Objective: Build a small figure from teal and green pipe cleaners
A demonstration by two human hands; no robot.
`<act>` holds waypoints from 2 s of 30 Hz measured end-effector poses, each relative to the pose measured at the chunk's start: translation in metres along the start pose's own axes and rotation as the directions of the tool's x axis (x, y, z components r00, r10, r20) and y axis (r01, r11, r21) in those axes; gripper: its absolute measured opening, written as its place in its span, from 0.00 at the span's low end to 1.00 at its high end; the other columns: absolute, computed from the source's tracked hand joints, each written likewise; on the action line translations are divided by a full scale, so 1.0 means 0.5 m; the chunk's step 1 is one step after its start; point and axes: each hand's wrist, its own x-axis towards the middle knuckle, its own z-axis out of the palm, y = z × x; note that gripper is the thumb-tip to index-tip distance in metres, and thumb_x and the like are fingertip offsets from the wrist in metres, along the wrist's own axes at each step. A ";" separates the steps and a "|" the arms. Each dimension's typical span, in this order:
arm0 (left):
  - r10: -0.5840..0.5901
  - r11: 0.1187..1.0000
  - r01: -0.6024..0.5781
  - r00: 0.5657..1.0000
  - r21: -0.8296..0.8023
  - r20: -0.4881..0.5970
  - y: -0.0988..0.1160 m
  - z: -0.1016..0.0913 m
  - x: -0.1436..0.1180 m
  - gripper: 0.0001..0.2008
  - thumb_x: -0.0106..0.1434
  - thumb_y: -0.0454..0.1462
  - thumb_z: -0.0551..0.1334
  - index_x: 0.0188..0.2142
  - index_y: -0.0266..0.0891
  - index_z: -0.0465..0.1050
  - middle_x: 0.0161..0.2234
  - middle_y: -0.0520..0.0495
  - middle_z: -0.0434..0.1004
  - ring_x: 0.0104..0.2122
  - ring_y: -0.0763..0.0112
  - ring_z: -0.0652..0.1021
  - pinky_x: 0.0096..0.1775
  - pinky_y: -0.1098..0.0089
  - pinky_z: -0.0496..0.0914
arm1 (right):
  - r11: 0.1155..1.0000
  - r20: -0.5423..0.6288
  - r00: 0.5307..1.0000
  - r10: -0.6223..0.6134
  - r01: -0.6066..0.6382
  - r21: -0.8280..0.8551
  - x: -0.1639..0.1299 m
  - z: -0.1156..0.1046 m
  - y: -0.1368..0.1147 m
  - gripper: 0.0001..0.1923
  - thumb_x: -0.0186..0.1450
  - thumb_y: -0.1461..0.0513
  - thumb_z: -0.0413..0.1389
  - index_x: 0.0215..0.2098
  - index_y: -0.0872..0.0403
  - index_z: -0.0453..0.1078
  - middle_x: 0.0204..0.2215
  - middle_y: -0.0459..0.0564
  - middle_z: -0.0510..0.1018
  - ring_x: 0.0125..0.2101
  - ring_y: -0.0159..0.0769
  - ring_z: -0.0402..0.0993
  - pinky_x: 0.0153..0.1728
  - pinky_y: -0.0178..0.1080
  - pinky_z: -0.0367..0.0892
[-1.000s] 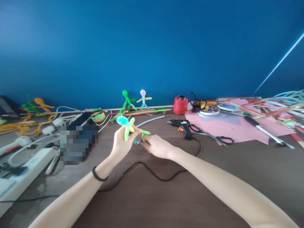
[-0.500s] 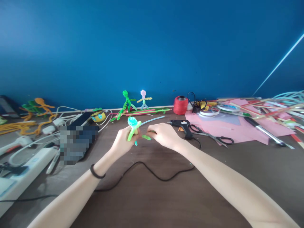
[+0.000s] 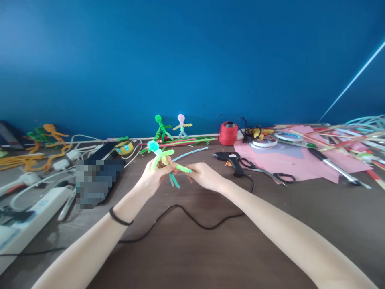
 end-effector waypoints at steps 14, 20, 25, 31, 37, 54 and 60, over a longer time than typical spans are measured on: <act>0.264 0.635 -0.155 0.964 0.757 -0.025 -0.001 -0.004 -0.009 0.03 0.53 0.36 0.59 0.26 0.38 0.67 0.23 0.53 0.74 0.22 0.75 0.71 0.28 0.73 0.64 | 0.965 0.086 0.996 -0.023 0.044 -0.258 -0.015 0.020 -0.040 0.11 0.65 0.60 0.46 0.33 0.54 0.68 0.23 0.48 0.73 0.22 0.31 0.65 0.26 0.34 0.54; 0.191 0.588 -0.163 0.980 0.792 0.060 0.004 -0.009 -0.009 0.02 0.53 0.34 0.57 0.26 0.38 0.67 0.22 0.54 0.72 0.20 0.75 0.71 0.26 0.75 0.63 | 0.973 -0.030 0.999 -0.045 0.037 -0.228 -0.012 -0.009 -0.037 0.13 0.65 0.58 0.46 0.33 0.54 0.71 0.26 0.49 0.75 0.26 0.32 0.68 0.28 0.34 0.55; 0.104 0.683 -0.117 0.993 0.721 0.062 0.002 -0.012 -0.001 0.03 0.49 0.34 0.61 0.25 0.38 0.67 0.22 0.54 0.72 0.22 0.74 0.72 0.26 0.73 0.65 | 0.990 -0.144 0.987 -0.070 0.051 -0.133 -0.007 -0.021 -0.026 0.14 0.64 0.56 0.47 0.27 0.55 0.68 0.23 0.45 0.72 0.24 0.29 0.65 0.28 0.33 0.55; -0.007 0.907 -0.043 0.993 0.420 0.117 -0.002 -0.012 0.005 0.08 0.48 0.34 0.64 0.30 0.36 0.68 0.25 0.52 0.74 0.27 0.70 0.76 0.35 0.68 0.70 | 0.999 -0.190 0.981 -0.035 0.038 0.013 -0.004 -0.021 -0.015 0.16 0.62 0.52 0.49 0.25 0.56 0.64 0.20 0.43 0.69 0.21 0.28 0.61 0.26 0.33 0.56; -0.028 0.938 -0.022 0.990 0.346 0.137 -0.001 -0.020 0.007 0.10 0.50 0.36 0.63 0.33 0.35 0.69 0.28 0.49 0.75 0.31 0.68 0.77 0.38 0.66 0.71 | 0.970 -0.097 0.992 0.078 -0.053 0.237 -0.001 -0.021 -0.008 0.18 0.62 0.50 0.48 0.27 0.56 0.63 0.15 0.42 0.67 0.15 0.28 0.64 0.20 0.33 0.58; -0.008 0.980 -0.007 0.997 0.197 0.075 0.001 -0.013 0.005 0.12 0.48 0.38 0.66 0.33 0.36 0.72 0.28 0.50 0.74 0.28 0.71 0.75 0.36 0.67 0.71 | 0.961 -0.064 0.997 0.044 -0.025 0.274 -0.002 -0.012 -0.008 0.22 0.61 0.47 0.48 0.22 0.56 0.62 0.13 0.41 0.64 0.16 0.26 0.61 0.23 0.33 0.58; -0.019 0.997 0.017 0.999 0.073 0.027 0.005 -0.002 0.000 0.11 0.47 0.38 0.67 0.30 0.37 0.71 0.22 0.53 0.70 0.24 0.74 0.73 0.32 0.70 0.70 | 0.958 0.082 0.996 0.042 -0.064 0.281 -0.001 0.015 -0.003 0.27 0.64 0.45 0.38 0.24 0.57 0.63 0.14 0.42 0.63 0.17 0.26 0.58 0.22 0.32 0.55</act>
